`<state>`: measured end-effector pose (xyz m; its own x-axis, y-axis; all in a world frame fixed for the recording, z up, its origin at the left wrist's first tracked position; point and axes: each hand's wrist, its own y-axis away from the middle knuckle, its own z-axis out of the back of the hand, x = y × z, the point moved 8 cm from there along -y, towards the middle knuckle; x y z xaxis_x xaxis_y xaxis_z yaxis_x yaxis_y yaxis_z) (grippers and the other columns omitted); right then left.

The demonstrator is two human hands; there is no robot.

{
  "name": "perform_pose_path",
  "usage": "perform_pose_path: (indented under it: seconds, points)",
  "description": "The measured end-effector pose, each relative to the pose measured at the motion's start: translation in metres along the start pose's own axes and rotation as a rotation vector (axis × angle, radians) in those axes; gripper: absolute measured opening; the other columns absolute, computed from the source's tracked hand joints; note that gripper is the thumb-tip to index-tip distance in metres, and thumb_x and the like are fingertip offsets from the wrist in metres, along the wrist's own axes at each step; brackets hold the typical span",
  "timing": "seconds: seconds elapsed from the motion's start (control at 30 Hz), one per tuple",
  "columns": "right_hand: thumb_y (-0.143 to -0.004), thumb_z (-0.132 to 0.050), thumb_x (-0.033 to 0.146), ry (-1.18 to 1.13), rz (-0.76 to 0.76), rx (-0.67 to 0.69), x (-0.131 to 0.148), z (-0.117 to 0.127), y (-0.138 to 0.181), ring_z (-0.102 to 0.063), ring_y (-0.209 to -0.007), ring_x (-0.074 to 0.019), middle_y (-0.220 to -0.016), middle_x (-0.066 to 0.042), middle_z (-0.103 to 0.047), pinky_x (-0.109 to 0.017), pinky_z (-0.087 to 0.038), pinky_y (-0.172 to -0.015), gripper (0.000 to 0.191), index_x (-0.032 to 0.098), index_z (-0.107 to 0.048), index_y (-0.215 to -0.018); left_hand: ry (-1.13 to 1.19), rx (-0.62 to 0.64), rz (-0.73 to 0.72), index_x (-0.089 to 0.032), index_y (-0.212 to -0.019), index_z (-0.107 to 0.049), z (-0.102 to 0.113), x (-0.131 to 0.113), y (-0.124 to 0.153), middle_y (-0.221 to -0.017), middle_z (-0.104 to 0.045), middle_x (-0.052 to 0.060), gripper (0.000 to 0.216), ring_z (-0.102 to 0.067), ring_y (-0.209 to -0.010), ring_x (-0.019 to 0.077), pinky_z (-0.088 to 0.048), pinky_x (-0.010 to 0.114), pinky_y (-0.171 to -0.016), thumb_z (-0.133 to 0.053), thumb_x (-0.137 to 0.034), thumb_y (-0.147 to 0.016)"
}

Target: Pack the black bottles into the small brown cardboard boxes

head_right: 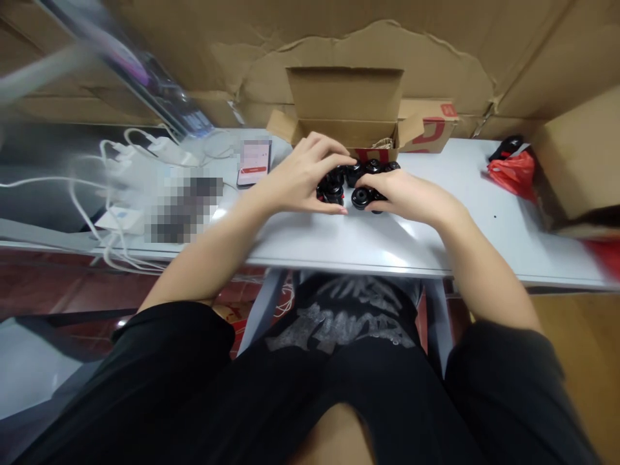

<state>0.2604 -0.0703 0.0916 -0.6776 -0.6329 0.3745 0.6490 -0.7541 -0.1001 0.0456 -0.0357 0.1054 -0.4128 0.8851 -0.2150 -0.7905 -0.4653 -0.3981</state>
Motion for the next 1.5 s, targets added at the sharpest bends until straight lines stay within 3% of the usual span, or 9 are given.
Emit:
perform_pose_path:
  seconds: [0.17, 0.4, 0.53, 0.77, 1.0, 1.13, 1.3, 1.5]
  points:
    - [-0.114, -0.08, 0.041, 0.004, 0.008, -0.047, -0.002, -0.011, -0.009, -0.089, -0.137, -0.0438, -0.156, -0.011, -0.094, -0.062, -0.073, -0.117, 0.051, 0.034, -0.085, -0.164, -0.018, -0.013, -0.001, -0.031, -0.175, -0.073, -0.024, -0.001, -0.001, -0.186, -0.069, 0.028, 0.104, -0.061, -0.172, 0.0574, -0.046, 0.085, -0.15, -0.092, -0.098, -0.098]
    - [-0.116, -0.076, 0.04, 0.036, 0.034, -0.108, -0.003, -0.016, -0.007, -0.084, -0.15, -0.0448, -0.165, -0.013, -0.088, -0.071, -0.071, -0.13, 0.057, 0.036, -0.081, -0.173, -0.038, -0.037, 0.019, -0.031, -0.163, -0.077, -0.033, 0.002, -0.002, -0.184, -0.07, 0.027, 0.08, -0.062, -0.172, 0.0542, -0.048, 0.084, -0.149, -0.081, -0.091, -0.11]
    - [-0.119, -0.073, 0.042, 0.053, 0.031, -0.129, 0.004, -0.017, -0.004, -0.083, -0.15, -0.0456, -0.164, -0.017, -0.086, -0.069, -0.071, -0.128, 0.058, 0.032, -0.078, -0.176, -0.041, -0.035, 0.024, -0.027, -0.151, -0.079, -0.032, 0.002, -0.001, -0.177, -0.074, 0.027, 0.063, -0.064, -0.168, 0.0533, -0.05, 0.083, -0.147, -0.083, -0.078, -0.114]
    - [-0.117, -0.075, 0.043, 0.103, 0.018, -0.133, 0.011, -0.015, 0.001, -0.082, -0.151, -0.0481, -0.166, -0.02, -0.085, -0.068, -0.074, -0.122, 0.068, 0.033, -0.069, -0.183, -0.031, -0.03, 0.034, -0.026, -0.15, -0.08, -0.032, 0.004, -0.002, -0.175, -0.075, 0.026, 0.056, -0.065, -0.167, 0.0523, -0.05, 0.083, -0.147, -0.086, -0.066, -0.112]
    - [-0.113, -0.08, 0.042, 0.063, -0.036, -0.146, 0.005, -0.014, 0.0, -0.084, -0.142, -0.0489, -0.16, -0.021, -0.086, -0.067, -0.075, -0.115, 0.062, 0.032, -0.066, -0.173, -0.026, -0.025, 0.051, -0.028, -0.148, -0.085, -0.03, 0.005, -0.002, -0.176, -0.075, 0.025, 0.045, -0.063, -0.17, 0.053, -0.046, 0.085, -0.149, -0.081, -0.055, -0.113]
    - [-0.118, -0.074, 0.049, 0.116, -0.022, -0.173, 0.003, -0.015, 0.001, -0.084, -0.138, -0.0494, -0.154, -0.021, -0.086, -0.067, -0.076, -0.11, 0.052, 0.03, -0.07, -0.166, -0.037, -0.045, 0.038, -0.027, -0.142, -0.087, -0.034, 0.007, -0.004, -0.177, -0.075, 0.024, 0.044, -0.061, -0.173, 0.0558, -0.04, 0.09, -0.151, -0.081, -0.058, -0.112]
    - [-0.121, -0.073, 0.053, 0.164, 0.025, -0.212, 0.003, -0.011, 0.005, -0.083, -0.142, -0.0504, -0.16, -0.022, -0.085, -0.069, -0.075, -0.114, 0.06, 0.029, -0.069, -0.175, -0.062, -0.058, 0.037, -0.025, -0.144, -0.086, -0.037, 0.013, -0.004, -0.179, -0.073, 0.025, 0.047, -0.059, -0.176, 0.0574, -0.036, 0.092, -0.153, -0.079, -0.058, -0.112]
    - [-0.126, -0.068, 0.055, 0.179, 0.064, -0.228, 0.008, -0.001, 0.01, -0.081, -0.145, -0.0521, -0.16, -0.02, -0.084, -0.076, -0.073, -0.118, 0.057, 0.031, -0.073, -0.177, -0.051, -0.047, 0.006, -0.033, -0.174, -0.075, -0.034, 0.013, -0.007, -0.195, -0.062, 0.024, 0.076, -0.052, -0.182, 0.0593, -0.038, 0.092, -0.151, -0.075, -0.079, -0.114]
